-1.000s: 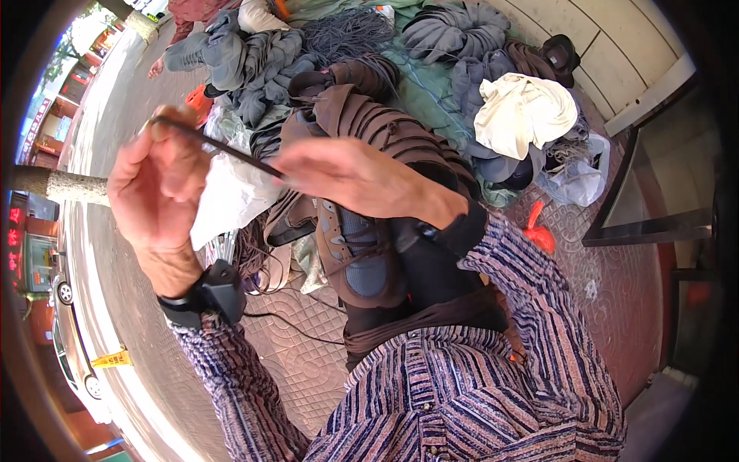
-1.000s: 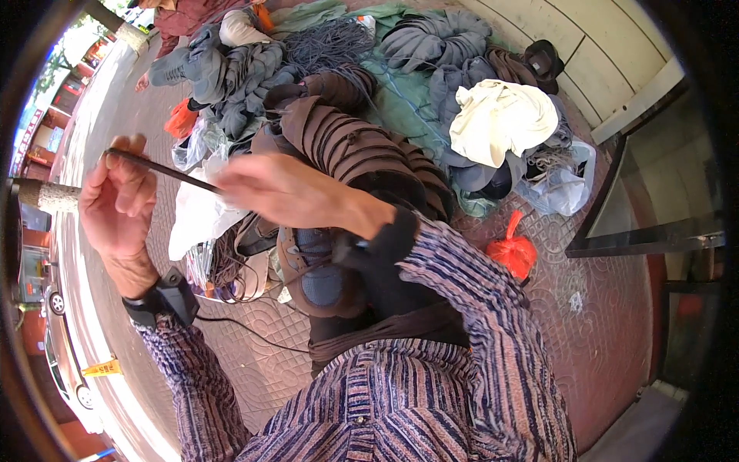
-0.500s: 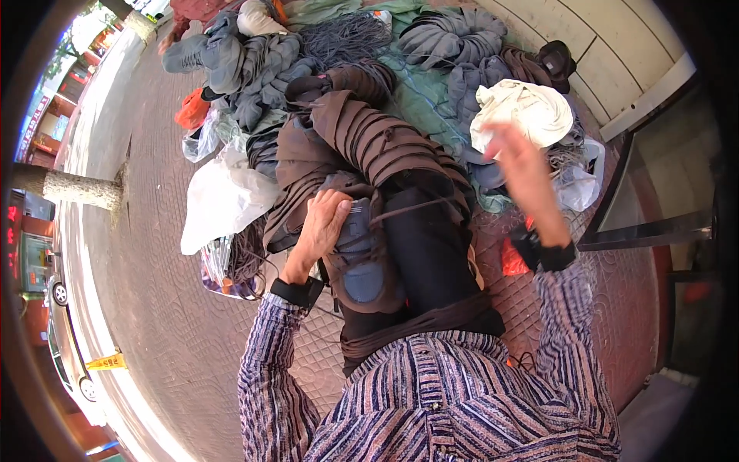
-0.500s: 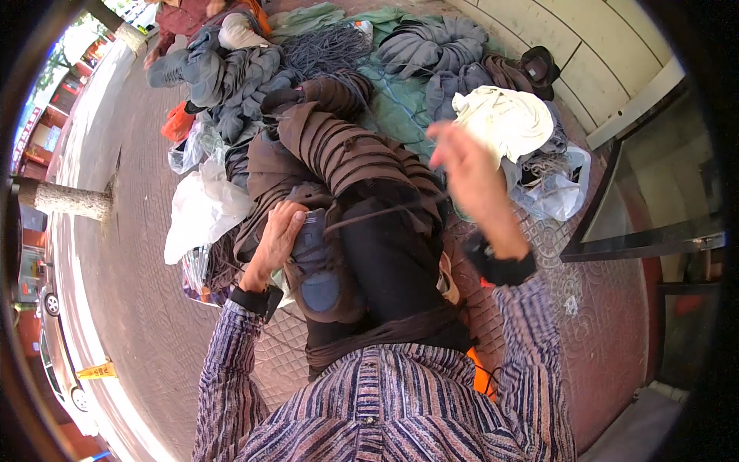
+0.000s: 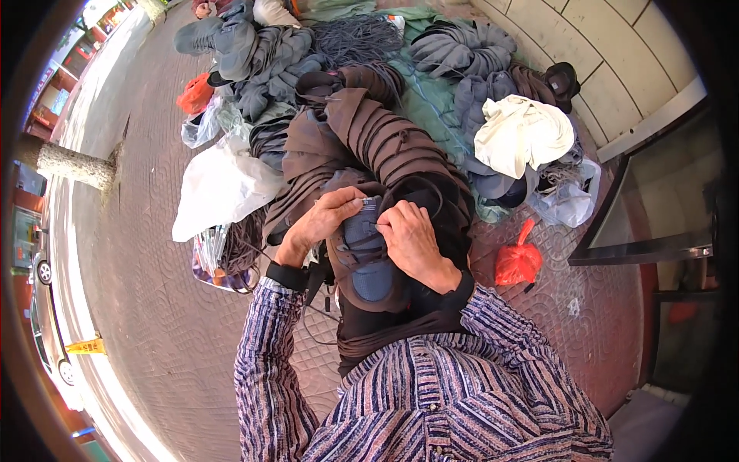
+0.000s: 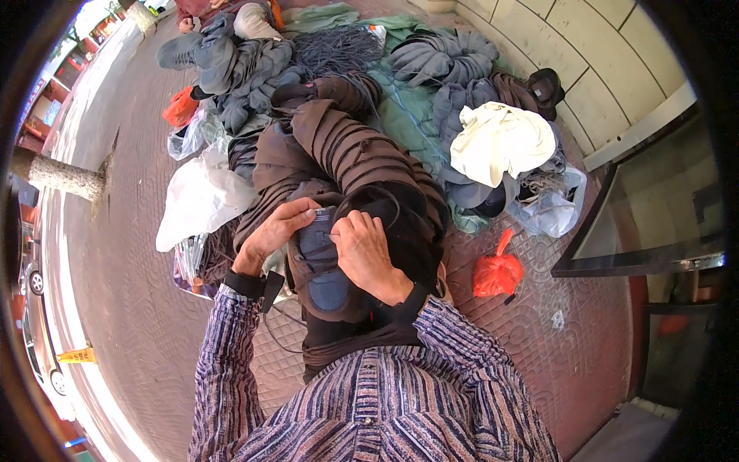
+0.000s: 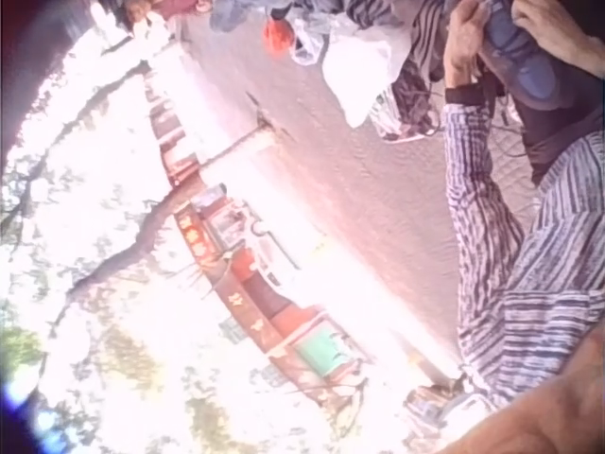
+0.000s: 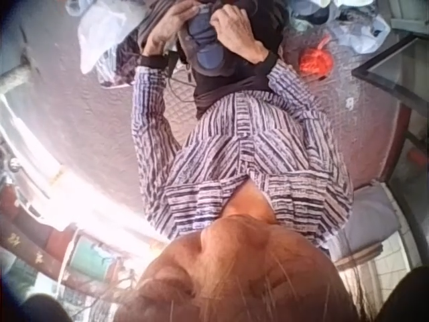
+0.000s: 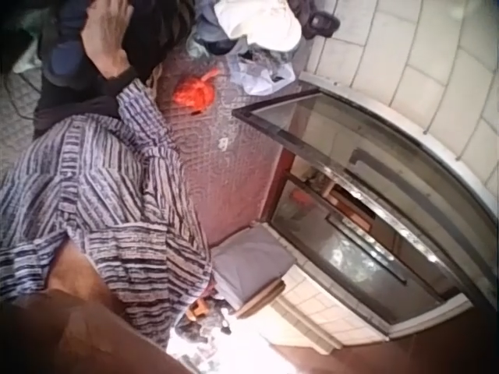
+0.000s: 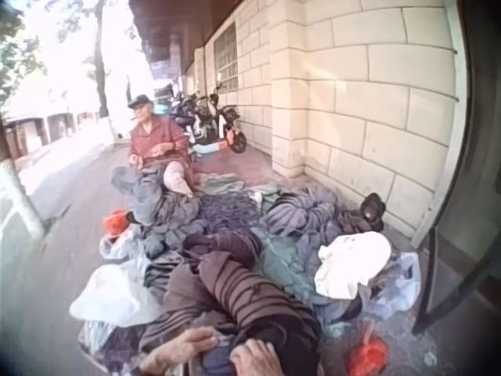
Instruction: Tying the shoelaces on a pair of brown shoes.
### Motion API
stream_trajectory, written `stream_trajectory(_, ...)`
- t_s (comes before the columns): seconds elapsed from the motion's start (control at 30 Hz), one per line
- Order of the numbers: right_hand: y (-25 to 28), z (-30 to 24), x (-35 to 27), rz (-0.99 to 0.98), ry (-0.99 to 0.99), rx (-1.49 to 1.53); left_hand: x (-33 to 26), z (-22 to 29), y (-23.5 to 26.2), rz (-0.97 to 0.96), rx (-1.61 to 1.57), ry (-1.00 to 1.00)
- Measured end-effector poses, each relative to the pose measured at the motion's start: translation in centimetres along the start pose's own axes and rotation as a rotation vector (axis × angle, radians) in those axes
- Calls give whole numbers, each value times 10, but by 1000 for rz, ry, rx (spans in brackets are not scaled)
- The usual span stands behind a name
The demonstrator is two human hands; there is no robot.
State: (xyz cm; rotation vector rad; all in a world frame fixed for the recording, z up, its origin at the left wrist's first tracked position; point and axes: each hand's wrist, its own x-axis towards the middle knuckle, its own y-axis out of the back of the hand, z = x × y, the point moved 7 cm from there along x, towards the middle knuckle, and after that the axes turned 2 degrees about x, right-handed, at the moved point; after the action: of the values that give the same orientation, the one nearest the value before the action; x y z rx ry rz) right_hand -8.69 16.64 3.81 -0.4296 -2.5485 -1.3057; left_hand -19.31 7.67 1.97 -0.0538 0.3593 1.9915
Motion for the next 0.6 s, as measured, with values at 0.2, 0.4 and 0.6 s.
stream_trajectory(0.2, -7, 8, 1, -54, -104, 228, 4, 0, -1, 24, 67, -24)
stream_trajectory(0.4, -10, 13, 9, -124, -262, 551, 5, -1, 2, -96, 331, -212)
stream_trajectory(0.6, 1, -11, 15, -50, 33, 334, -6, 10, -3, -17, 637, -270)
